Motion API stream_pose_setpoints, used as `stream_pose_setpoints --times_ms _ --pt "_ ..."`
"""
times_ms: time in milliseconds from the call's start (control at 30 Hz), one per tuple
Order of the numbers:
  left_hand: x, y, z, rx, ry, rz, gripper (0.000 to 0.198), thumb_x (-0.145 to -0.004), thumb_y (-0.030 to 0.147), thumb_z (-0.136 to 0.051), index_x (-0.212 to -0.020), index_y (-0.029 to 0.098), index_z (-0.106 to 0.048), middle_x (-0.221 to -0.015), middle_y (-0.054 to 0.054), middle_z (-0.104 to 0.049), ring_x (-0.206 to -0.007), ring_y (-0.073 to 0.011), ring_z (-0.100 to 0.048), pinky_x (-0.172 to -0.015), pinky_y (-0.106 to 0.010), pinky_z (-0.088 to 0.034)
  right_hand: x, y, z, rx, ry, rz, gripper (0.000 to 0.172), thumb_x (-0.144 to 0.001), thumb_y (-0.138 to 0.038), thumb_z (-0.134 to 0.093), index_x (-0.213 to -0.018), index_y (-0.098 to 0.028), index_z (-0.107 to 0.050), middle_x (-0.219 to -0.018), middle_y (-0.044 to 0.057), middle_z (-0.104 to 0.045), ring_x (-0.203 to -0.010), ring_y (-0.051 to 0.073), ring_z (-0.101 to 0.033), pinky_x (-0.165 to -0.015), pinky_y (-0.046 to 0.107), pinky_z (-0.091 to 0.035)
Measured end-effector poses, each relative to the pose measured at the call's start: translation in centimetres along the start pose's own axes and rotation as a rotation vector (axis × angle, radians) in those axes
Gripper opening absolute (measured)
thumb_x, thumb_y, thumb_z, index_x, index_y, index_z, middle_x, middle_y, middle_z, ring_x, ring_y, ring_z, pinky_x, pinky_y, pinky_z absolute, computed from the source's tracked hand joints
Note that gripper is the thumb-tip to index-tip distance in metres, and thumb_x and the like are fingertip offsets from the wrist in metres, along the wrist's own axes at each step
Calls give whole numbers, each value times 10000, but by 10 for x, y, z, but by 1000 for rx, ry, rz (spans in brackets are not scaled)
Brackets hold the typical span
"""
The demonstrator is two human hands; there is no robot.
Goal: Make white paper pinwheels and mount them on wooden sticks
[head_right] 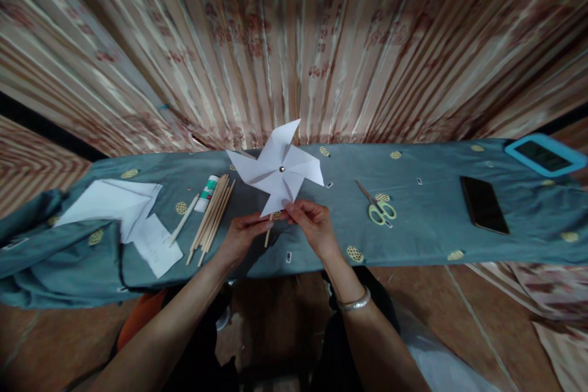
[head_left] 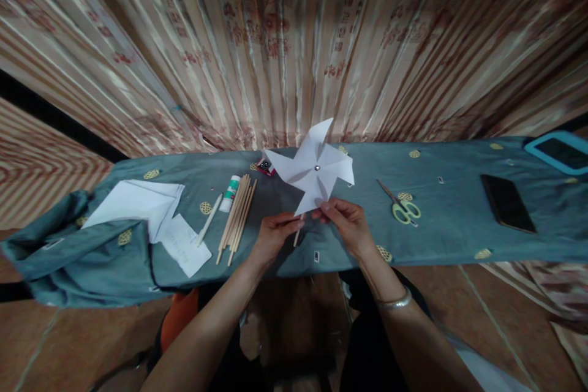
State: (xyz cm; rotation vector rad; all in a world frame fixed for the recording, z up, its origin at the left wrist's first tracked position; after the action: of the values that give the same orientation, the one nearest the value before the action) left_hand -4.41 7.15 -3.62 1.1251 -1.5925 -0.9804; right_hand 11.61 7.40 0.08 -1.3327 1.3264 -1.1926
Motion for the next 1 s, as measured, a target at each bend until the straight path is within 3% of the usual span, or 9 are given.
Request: stream_pose_setpoints --times_ms 167,333,433,533,600,667,800,1000 --pt "0 4 -3 -32 -36 -38 239 -631 326 -813 -818 178 -797 -888 -76 -772 -967 -256 -667 -942 -365 -454 3 1 -13 47 -107 57 302 -733 -519 -728 -660 -226 -738 -643 10 -713 -577 130 -575 -581 266 -457" --pt "0 2 0 -88 -20 -21 225 -626 347 -809 -773 177 -795 -795 -51 -762 -810 -213 -663 -818 -321 -477 11 -5 -21 138 -214 116 266 -792 -459 -687 -669 -231 -745 -621 1 -699 -563 127 -572 -573 264 -450" --pt "0 0 3 -76 19 -4 267 -597 340 -826 -804 174 -796 -829 -64 -770 -821 -218 -665 -824 -325 -481 8 -12 -1 143 -99 150 269 -773 -464 -706 -654 -226 -743 -572 2 -679 -522 127 -540 -536 268 -421" --pt "1 0 5 -46 56 8 274 -557 334 -849 -783 189 -796 -840 -68 -775 -836 -232 -674 -835 -344 -493 0 -18 35 101 176 196 275 -740 -482 -736 -649 -222 -734 -553 -2 -659 -511 127 -510 -523 270 -393" --pt "1 -1 4 -32 54 26 267 -548 335 -854 -766 192 -796 -834 -70 -775 -831 -233 -678 -842 -351 -495 -4 -18 58 48 362 217 245 -709 -466 -768 -701 -223 -740 -624 2 -690 -577 138 -558 -575 273 -421" --pt "3 -2 2 -21 35 43 265 -552 335 -854 -765 189 -796 -833 -75 -774 -834 -230 -680 -856 -350 -489 -7 -17 70 17 453 221 255 -686 -452 -791 -794 -225 -753 -743 16 -731 -686 156 -612 -662 284 -453" --pt "4 -6 -2 -9 11 52 264 -550 344 -862 -751 186 -794 -824 -79 -772 -838 -231 -681 -867 -354 -479 -12 -10 69 -24 407 169 327 -700 -507 -765 -853 -218 -764 -855 42 -746 -752 171 -630 -729 310 -470" --pt "2 -9 -3 1 10 51 277 -535 347 -869 -748 186 -795 -802 -71 -765 -792 -217 -669 -812 -340 -482 -11 -7 57 -166 332 121 323 -643 -537 -798 -701 -223 -752 -691 15 -691 -637 141 -570 -640 285 -457"
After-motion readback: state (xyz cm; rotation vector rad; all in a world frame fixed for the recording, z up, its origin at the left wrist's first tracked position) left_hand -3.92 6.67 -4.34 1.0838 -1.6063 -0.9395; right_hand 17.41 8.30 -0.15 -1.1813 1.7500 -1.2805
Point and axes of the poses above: each hand's wrist, its own x-axis away from the middle knuckle, its own z-axis out of the back of the hand, y = z × x, the point moved 5 cm from there along -x, towards the middle knuckle
